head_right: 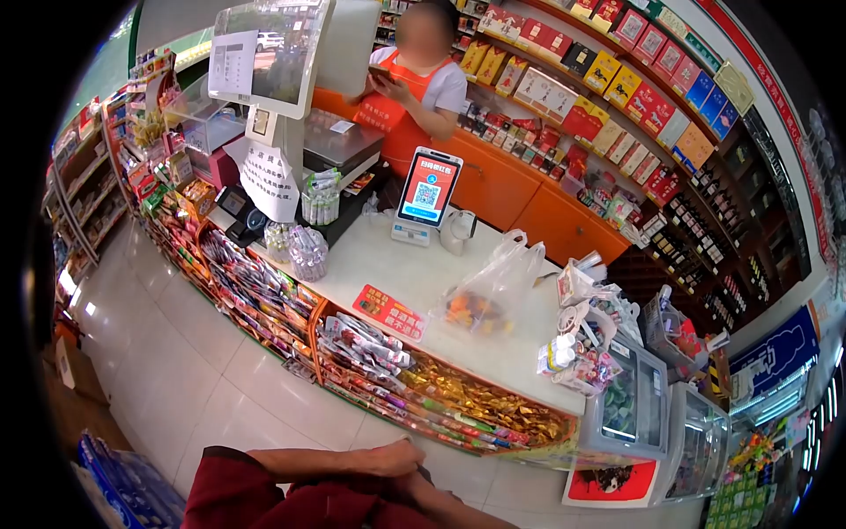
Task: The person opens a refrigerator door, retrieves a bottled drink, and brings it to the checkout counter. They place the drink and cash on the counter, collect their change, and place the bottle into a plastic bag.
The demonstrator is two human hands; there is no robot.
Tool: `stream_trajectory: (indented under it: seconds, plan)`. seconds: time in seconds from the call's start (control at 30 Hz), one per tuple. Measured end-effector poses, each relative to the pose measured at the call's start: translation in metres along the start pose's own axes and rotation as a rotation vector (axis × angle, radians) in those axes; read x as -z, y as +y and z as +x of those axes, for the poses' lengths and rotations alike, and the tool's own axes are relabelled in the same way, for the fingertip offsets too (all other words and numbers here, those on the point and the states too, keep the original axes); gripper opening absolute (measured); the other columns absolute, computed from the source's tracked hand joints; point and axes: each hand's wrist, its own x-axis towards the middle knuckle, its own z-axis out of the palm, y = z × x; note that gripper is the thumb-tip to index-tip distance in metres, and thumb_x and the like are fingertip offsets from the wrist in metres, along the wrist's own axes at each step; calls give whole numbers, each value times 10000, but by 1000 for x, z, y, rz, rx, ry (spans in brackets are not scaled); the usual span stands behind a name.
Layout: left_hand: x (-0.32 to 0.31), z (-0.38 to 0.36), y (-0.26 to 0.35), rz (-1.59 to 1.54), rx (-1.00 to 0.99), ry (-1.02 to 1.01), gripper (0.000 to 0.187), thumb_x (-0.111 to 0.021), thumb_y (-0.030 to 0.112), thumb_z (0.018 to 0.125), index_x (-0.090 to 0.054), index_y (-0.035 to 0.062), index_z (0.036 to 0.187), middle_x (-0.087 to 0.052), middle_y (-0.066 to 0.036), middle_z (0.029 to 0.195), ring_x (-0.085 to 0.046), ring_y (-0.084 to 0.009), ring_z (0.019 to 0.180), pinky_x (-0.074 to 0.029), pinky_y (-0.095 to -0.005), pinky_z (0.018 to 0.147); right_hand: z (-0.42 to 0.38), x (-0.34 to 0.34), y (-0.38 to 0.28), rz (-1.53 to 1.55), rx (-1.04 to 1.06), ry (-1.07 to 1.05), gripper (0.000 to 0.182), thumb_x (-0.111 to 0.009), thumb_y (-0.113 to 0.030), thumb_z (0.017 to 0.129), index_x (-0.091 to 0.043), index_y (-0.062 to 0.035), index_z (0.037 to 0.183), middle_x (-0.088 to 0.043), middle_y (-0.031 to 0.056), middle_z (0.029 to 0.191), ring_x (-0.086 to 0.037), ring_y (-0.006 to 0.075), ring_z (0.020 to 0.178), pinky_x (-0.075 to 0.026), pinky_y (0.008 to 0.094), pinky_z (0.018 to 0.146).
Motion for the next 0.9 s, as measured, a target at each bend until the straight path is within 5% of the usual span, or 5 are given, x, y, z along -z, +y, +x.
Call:
stream_trajectory:
  seconds: [0.53,0.73,0.8,0.87,0.9]
  plan:
    - [-2,-1,16,173,-162,156,143,-538,122,757,-600,1,800,-627,-212,752,-629,-382,763,-495,-482,657,-15,6,13,110,1,-16,313,-480,-230,965,-573,-52,1206,-612,84,1158,-549,168,1105,-406,295,968]
    - [14,-29,25,62,-68,-121,148,-534,161,757,-623,46,783,-640,-197,800,-635,-366,777,-482,-483,677,-68,10,7,439,-132,-1,328,-451,-249,983,-575,-42,1205,-610,81,1169,-545,164,1111,-406,293,972]
    - [9,-34,12,-54,-224,-311,175,-524,178,790,-625,37,815,-641,-198,827,-631,-372,799,-476,-468,685,-87,22,9,692,-152,26,353,-419,-247,996,-573,-4,1202,-598,75,1187,-535,152,1117,-406,288,970]
    - [-4,-32,-10,-177,-101,-365,213,-503,204,849,-627,31,868,-635,-216,859,-616,-386,823,-473,-443,713,-110,37,42,721,-458,31,356,-455,-235,978,-549,19,1208,-607,52,1101,-535,132,1018,-405,267,900]
    - [4,-34,-10,-234,-108,-344,242,-490,223,881,-628,28,916,-638,-206,879,-620,-358,843,-474,-422,737,-120,40,44,705,-381,30,356,-471,-228,972,-539,14,1224,-606,53,1111,-533,133,1030,-402,272,913]
